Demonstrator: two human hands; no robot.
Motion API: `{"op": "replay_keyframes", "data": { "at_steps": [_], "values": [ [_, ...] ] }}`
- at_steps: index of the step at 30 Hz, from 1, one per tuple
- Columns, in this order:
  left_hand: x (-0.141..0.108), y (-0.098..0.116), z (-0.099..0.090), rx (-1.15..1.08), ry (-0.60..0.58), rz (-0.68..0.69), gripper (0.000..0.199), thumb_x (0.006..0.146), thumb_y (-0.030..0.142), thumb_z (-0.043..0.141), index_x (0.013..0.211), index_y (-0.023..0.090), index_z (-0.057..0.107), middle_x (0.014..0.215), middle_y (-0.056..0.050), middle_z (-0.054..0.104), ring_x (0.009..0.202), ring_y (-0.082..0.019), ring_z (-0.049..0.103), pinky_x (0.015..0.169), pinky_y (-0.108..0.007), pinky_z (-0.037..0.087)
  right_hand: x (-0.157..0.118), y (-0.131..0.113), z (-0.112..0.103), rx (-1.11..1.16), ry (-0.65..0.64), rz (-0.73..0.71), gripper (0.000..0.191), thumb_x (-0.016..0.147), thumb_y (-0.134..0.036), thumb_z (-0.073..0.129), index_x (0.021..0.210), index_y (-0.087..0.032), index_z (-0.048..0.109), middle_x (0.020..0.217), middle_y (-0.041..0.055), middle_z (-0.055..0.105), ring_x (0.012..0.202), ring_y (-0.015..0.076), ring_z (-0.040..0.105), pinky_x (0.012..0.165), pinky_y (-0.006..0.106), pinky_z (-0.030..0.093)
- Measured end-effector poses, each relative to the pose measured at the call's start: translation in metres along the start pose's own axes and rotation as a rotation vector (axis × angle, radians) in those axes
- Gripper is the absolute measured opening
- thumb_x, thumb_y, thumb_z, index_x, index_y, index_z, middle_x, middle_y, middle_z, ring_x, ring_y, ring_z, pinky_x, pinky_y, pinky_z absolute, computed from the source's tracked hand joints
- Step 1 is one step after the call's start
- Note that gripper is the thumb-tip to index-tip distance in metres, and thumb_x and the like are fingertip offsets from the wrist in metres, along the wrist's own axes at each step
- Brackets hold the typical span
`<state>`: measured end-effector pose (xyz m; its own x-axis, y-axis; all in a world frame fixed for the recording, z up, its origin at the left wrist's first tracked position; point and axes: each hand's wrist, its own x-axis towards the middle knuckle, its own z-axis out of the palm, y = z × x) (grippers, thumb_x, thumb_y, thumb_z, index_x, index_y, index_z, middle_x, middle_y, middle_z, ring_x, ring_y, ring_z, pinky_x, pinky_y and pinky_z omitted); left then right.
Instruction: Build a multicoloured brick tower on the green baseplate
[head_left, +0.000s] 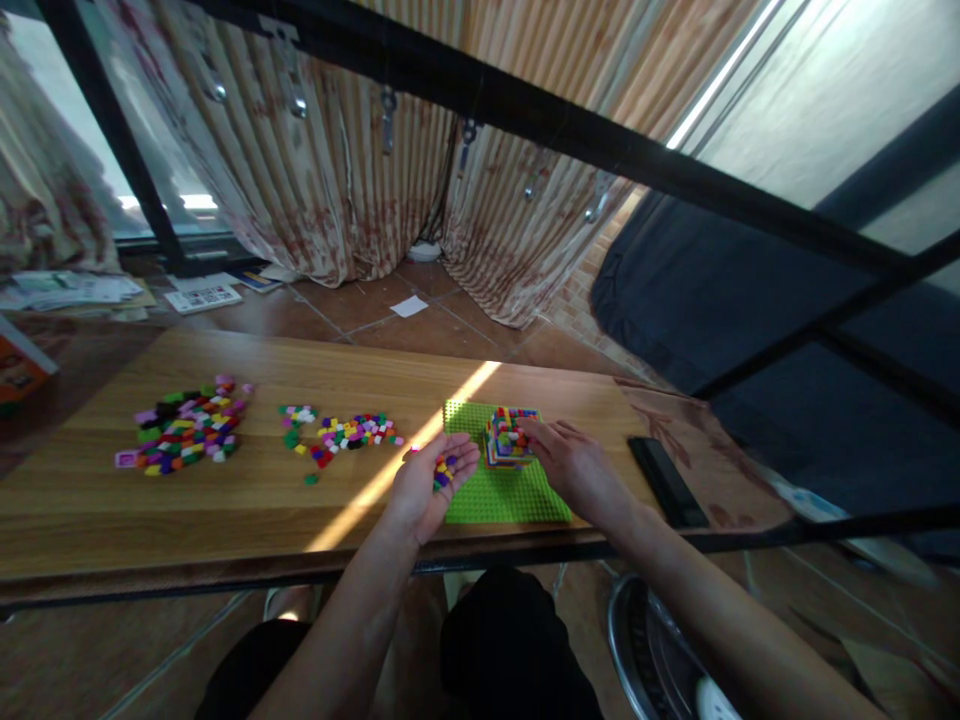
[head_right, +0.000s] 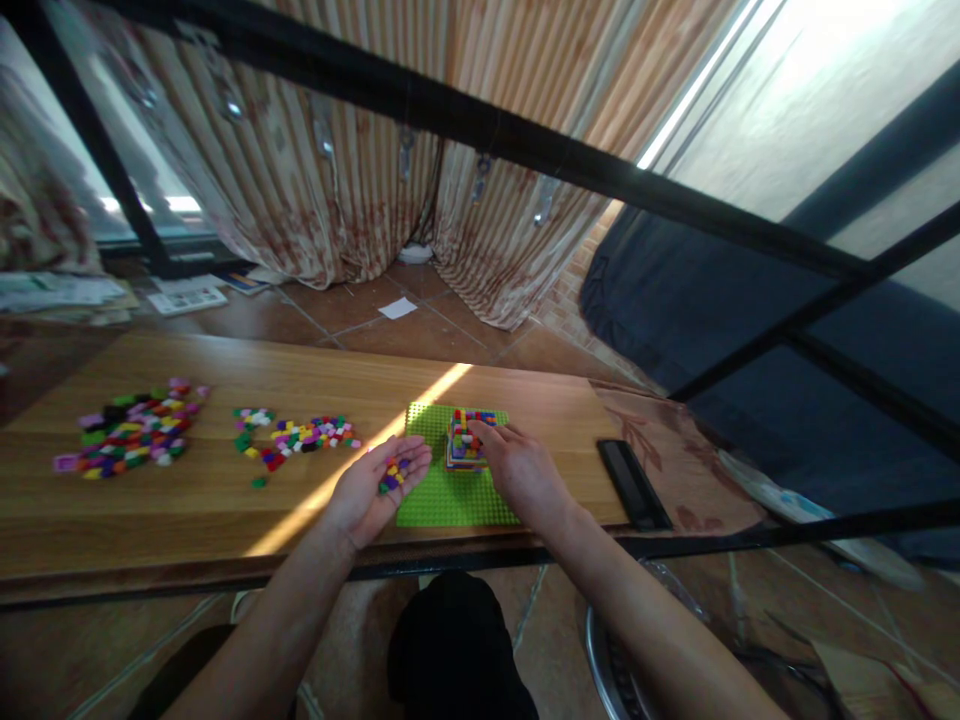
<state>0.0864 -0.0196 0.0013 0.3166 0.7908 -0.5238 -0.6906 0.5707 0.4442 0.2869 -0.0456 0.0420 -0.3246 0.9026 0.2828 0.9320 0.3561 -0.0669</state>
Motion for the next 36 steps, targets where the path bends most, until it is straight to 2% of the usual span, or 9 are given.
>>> {"op": "replay_keyframes", "data": {
  "at_steps": [5,8,11,17,27,36],
  "values": [
    [0.0,0.001,0.0,-0.003,-0.001,-0.002,0.024,0.09,0.019,0.05,0.083,0.006,0.069,0.075,-0.011,0.071,0.068,-0.013,0.068,0.069,-0.024,0.056,-0.001,-0.005,-0.002,0.186,0.165,0.197,0.027,0.09,-0.023,0.047,0.11,-0.021,0.065,0.102,0.0071,0.071,0.092,0.0208,0.065,0.082,0.036,0.052],
    [0.0,0.0,0.001,0.01,0.002,0.0,0.024,0.09,0.018,0.05,0.082,0.006,0.069,0.075,-0.011,0.071,0.068,-0.013,0.068,0.069,-0.023,0.057,0.002,-0.007,0.003,0.257,0.212,0.299,0.025,0.088,-0.031,0.052,0.107,-0.02,0.066,0.099,0.008,0.069,0.09,0.0218,0.064,0.08,0.038,0.052],
    [-0.001,0.0,0.001,0.016,0.006,0.005,0.022,0.089,0.018,0.051,0.082,0.007,0.069,0.074,-0.01,0.071,0.068,-0.013,0.068,0.068,-0.023,0.056,0.005,-0.007,0.012,0.264,0.243,0.341,0.031,0.084,-0.038,0.059,0.108,-0.019,0.066,0.102,0.0105,0.067,0.094,0.0249,0.061,0.082,0.042,0.05],
    [0.0,0.001,0.001,0.002,0.005,0.001,0.021,0.088,0.017,0.053,0.081,0.007,0.069,0.074,-0.011,0.071,0.067,-0.013,0.068,0.069,-0.023,0.056,0.003,-0.008,0.022,0.24,0.295,0.354,0.034,0.077,-0.036,0.067,0.107,-0.02,0.066,0.103,0.011,0.065,0.097,0.027,0.058,0.085,0.046,0.048],
    [0.001,-0.001,0.0,0.017,0.002,-0.003,0.019,0.087,0.016,0.053,0.082,0.007,0.069,0.075,-0.01,0.071,0.068,-0.013,0.068,0.07,-0.023,0.056,-0.006,-0.007,0.022,0.241,0.354,0.32,0.012,0.08,-0.031,0.065,0.087,-0.023,0.07,0.101,0.008,0.063,0.095,0.024,0.058,0.085,0.042,0.047],
    [0.0,0.0,0.001,0.007,0.008,0.001,0.021,0.088,0.018,0.053,0.08,0.007,0.069,0.075,-0.011,0.071,0.068,-0.013,0.068,0.069,-0.024,0.057,-0.008,-0.013,0.019,0.027,0.306,0.207,0.015,0.087,-0.027,0.056,0.086,-0.024,0.071,0.107,0.0078,0.063,0.094,0.0241,0.053,0.085,0.043,0.045]
  ]
}}
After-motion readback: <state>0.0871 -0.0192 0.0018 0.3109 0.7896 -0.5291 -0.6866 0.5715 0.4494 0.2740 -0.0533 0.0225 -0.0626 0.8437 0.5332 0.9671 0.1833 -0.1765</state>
